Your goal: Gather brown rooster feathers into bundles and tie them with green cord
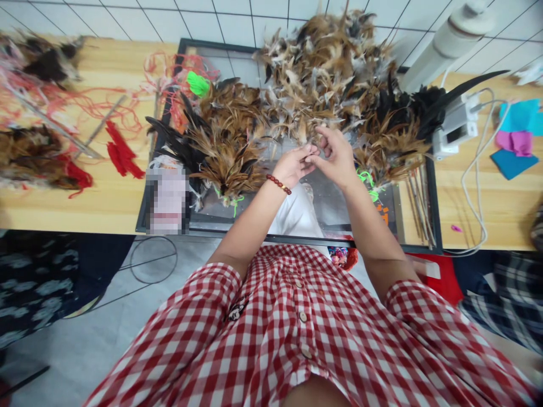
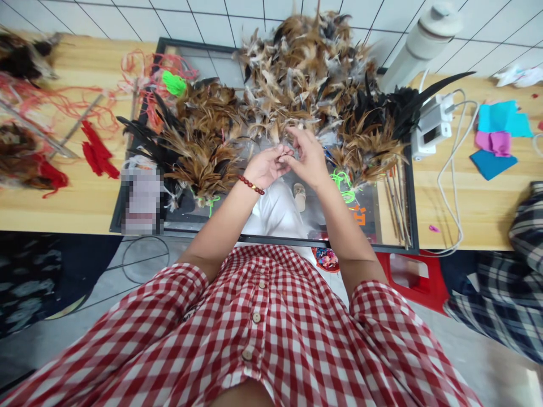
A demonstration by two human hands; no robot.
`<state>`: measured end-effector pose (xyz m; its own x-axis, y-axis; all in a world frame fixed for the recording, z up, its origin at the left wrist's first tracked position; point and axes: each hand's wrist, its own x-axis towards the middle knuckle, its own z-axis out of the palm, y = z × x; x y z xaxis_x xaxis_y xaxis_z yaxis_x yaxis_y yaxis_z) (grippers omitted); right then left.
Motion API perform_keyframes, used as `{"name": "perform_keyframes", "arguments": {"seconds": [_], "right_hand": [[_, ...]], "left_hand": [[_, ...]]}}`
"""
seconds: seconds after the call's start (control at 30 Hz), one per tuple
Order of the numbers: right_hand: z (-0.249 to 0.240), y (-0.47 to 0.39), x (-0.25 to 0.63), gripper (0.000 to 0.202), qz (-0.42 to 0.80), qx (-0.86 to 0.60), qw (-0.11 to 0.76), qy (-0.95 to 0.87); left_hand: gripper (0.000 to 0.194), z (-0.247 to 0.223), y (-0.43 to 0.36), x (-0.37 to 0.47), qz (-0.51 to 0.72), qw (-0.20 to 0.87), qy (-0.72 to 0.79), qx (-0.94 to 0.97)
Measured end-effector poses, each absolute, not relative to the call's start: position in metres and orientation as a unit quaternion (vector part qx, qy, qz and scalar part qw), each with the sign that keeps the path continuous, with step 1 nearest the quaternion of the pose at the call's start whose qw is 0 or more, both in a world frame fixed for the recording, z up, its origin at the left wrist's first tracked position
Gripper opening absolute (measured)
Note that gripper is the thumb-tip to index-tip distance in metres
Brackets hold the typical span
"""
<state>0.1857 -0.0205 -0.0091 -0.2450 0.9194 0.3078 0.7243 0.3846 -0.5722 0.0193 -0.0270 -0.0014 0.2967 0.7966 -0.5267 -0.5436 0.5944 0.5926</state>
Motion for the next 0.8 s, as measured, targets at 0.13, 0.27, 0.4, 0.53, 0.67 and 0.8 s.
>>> {"name": "perform_keyframes", "arguments": {"seconds": [0.13, 0.27, 0.4, 0.53, 0.67, 0.8], "right_hand": [[-0.011, -0.016, 0.199, 0.061, 0.124, -0.584, 0.288, -0.749], [-0.017, -0.012, 0.211, 0.041, 0.088, -0.655, 0.217, -0.718], [-0.017, -0.017, 0.201, 0.029, 0.074, -0.680, 0.137, -0.716], [-0.016, -0.021, 0.192, 0.023, 0.074, -0.680, 0.089, -0.724], [-0.025, -0.011, 0.201, 0.023, 0.151, -0.665, 0.195, -0.705], [-0.029, -0.003, 0.199, 0.053, 0.328, -0.594, 0.394, -0.620]], "left_hand": [[0.013, 0.004, -0.021, 0.015, 0.491, 0.755, 0.426, 0.091], [0.014, 0.015, -0.016, 0.010, 0.556, 0.711, 0.429, 0.038], [0.017, 0.015, -0.015, 0.009, 0.551, 0.714, 0.431, 0.021], [0.014, 0.007, -0.014, 0.009, 0.540, 0.716, 0.440, 0.053], [0.014, 0.002, -0.015, 0.010, 0.530, 0.713, 0.451, 0.082], [0.011, 0.002, -0.022, 0.017, 0.500, 0.730, 0.452, 0.110]]}}
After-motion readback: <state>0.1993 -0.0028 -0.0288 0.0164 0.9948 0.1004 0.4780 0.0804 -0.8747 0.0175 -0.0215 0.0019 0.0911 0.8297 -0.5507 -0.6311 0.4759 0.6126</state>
